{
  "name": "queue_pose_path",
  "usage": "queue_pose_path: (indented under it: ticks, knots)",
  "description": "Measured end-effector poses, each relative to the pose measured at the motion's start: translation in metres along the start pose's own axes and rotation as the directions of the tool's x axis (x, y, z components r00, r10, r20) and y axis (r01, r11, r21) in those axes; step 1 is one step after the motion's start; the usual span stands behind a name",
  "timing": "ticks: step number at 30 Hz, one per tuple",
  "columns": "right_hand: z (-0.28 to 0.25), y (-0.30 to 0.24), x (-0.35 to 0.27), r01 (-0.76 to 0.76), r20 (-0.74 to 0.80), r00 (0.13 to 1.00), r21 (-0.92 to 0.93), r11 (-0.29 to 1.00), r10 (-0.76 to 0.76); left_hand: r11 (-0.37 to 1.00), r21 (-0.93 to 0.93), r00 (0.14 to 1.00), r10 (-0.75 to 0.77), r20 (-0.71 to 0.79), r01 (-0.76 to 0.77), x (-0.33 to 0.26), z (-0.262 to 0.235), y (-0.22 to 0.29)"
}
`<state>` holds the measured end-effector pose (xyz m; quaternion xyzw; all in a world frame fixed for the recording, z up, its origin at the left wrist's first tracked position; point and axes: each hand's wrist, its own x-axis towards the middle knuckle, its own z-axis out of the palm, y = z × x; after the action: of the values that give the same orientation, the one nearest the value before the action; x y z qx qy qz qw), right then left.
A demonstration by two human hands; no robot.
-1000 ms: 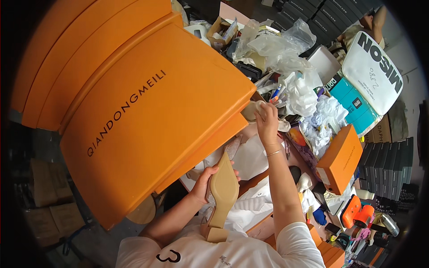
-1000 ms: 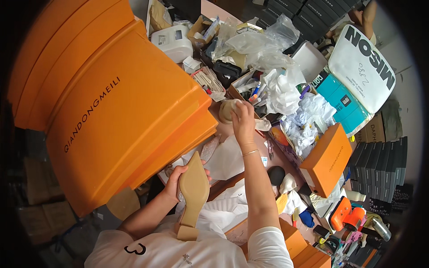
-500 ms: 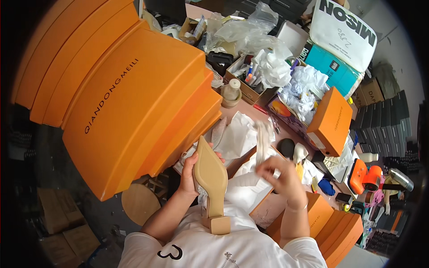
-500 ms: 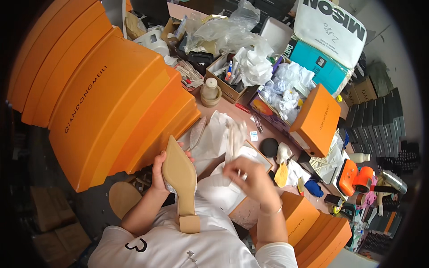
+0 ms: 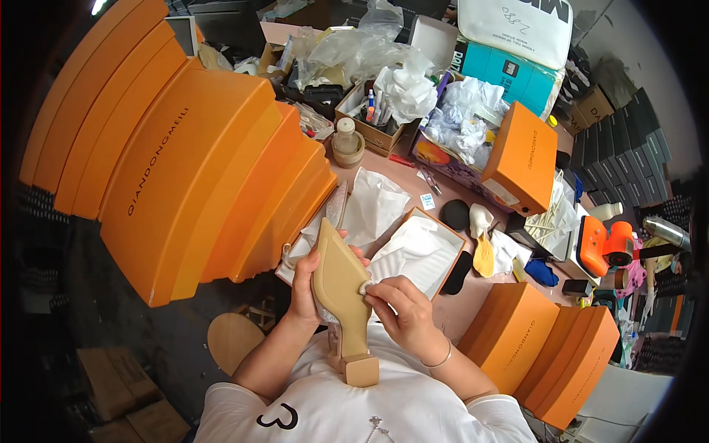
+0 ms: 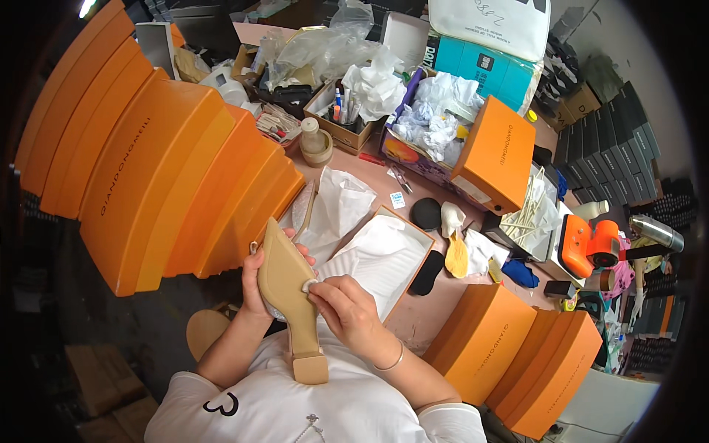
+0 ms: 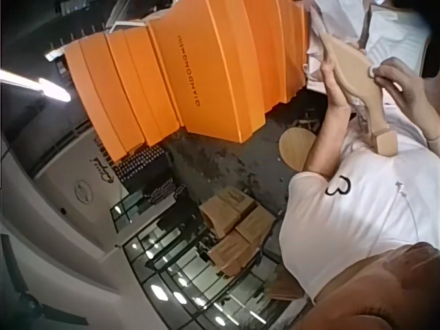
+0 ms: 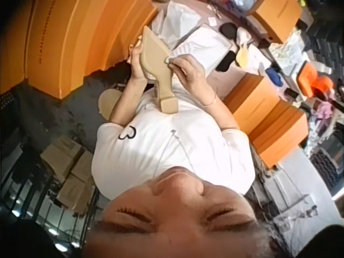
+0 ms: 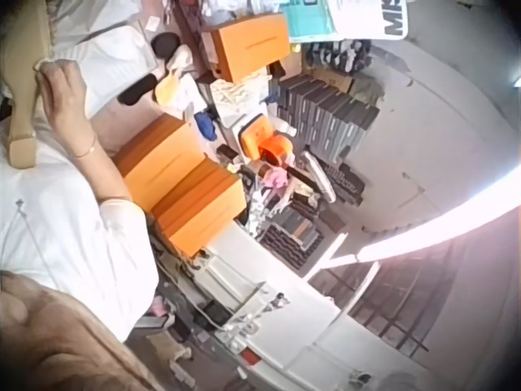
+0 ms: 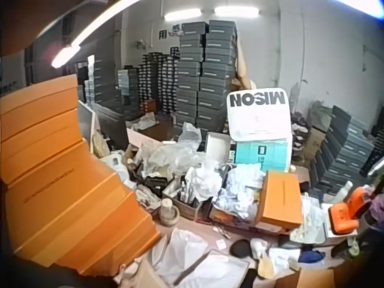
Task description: Clean and pack shoes into dust bags and boxes.
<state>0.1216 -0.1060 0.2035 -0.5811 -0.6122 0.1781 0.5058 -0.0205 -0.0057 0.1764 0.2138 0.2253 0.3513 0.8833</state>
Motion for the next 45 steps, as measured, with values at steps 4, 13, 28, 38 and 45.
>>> queue_pose_path:
  ticks: [4,13,28,38,45]
  knots:
    - [0.0,-0.003,-0.012,0.008,0.031,1.0,-0.007,1.0,-0.008,1.0,-0.025,1.0,-0.012,-0.016,0.012,-0.002,0.0,-0.003]
    - [0.001,0.002,-0.003,0.016,-0.019,1.0,0.009,1.0,-0.016,1.0,0.0,0.999,-0.026,-0.026,0.026,-0.003,-0.002,-0.005]
    - [-0.001,0.005,0.004,0.041,-0.021,0.999,0.019,0.999,-0.04,0.998,-0.058,0.999,-0.036,-0.006,0.036,0.003,0.0,-0.003]
    - [0.001,0.009,0.001,0.014,-0.011,1.0,0.053,0.999,-0.013,0.998,-0.04,0.997,-0.05,-0.062,0.047,0.004,0.0,-0.001]
    - [0.004,0.014,0.01,0.033,-0.026,0.999,0.06,0.998,-0.032,0.998,-0.047,0.996,-0.048,-0.074,0.045,0.007,-0.002,-0.003]
